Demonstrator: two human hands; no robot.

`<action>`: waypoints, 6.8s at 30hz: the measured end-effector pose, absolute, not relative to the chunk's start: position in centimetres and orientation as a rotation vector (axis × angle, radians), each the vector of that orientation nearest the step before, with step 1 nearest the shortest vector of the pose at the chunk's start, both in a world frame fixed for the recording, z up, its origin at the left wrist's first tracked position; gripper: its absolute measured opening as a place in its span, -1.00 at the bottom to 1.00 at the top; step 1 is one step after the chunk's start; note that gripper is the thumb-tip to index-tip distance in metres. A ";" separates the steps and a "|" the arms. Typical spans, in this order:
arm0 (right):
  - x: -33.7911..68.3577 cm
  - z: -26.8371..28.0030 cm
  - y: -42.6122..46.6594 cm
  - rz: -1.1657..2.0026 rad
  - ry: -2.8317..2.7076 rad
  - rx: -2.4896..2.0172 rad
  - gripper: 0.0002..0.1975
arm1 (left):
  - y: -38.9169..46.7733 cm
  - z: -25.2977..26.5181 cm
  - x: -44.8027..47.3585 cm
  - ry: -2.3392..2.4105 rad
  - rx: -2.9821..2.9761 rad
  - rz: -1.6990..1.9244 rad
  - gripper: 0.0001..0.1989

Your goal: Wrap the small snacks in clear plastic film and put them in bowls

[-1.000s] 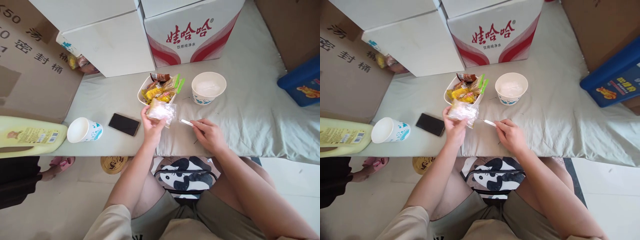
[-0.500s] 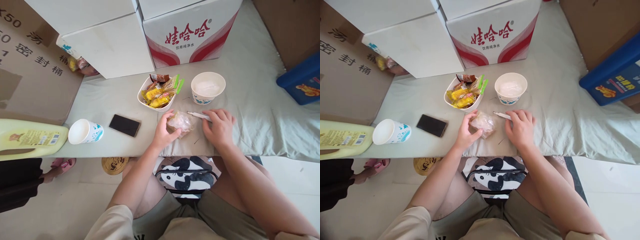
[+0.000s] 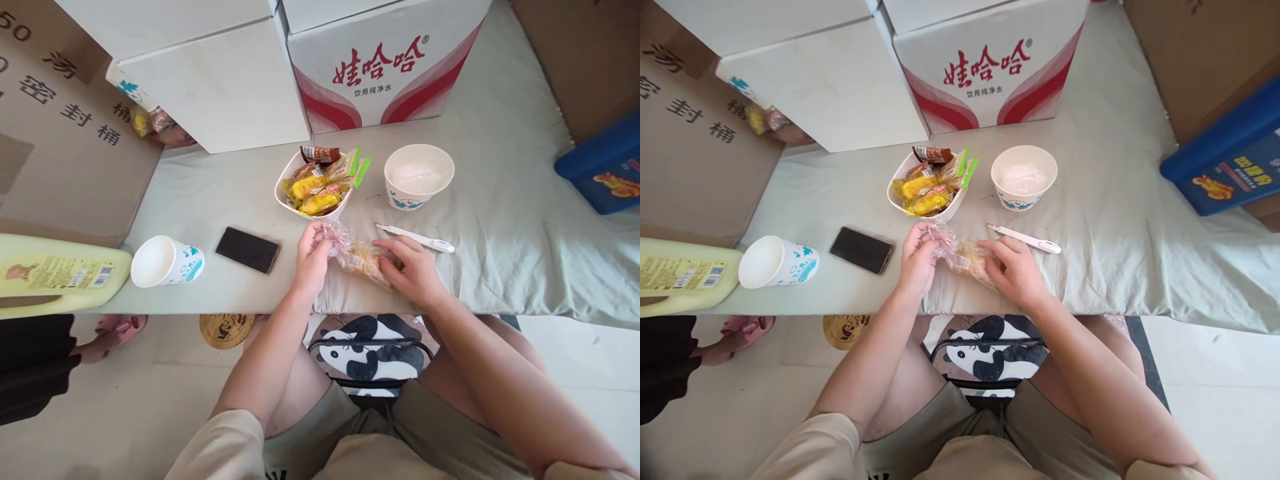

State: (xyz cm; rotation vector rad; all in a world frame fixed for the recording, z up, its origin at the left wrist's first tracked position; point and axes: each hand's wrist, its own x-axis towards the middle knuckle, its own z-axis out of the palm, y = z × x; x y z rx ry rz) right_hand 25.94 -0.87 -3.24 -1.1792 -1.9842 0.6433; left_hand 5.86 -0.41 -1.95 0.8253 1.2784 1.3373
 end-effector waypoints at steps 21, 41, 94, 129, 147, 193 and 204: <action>28.0 -3.2 -0.3 0.525 -1.792 -1.216 -0.59 | -0.9 -2.3 4.8 1.660 1.519 1.401 -0.65; 27.8 -3.2 -0.6 0.410 -1.781 -1.168 -0.70 | -1.5 -2.1 5.4 1.620 2.097 1.166 -0.87; 28.9 -2.4 -0.9 0.689 -2.242 -1.212 -0.70 | -2.4 -1.9 2.8 1.456 2.240 0.944 -0.62; 27.6 -3.5 -1.3 0.532 -2.381 -1.258 -0.45 | -1.9 -1.9 4.7 1.640 2.387 0.473 -0.46; 27.7 -3.4 -0.9 0.644 -2.009 -1.298 -0.52 | -1.7 -1.0 4.1 1.723 1.917 0.761 -0.55; 25.9 -2.7 -1.5 0.722 -2.230 -1.307 -0.58 | -2.5 -0.9 4.7 0.957 0.759 0.898 -0.49; 25.0 -3.1 -1.5 0.603 -2.187 -1.376 -0.45 | -2.5 -1.1 4.6 1.076 0.711 1.133 -0.53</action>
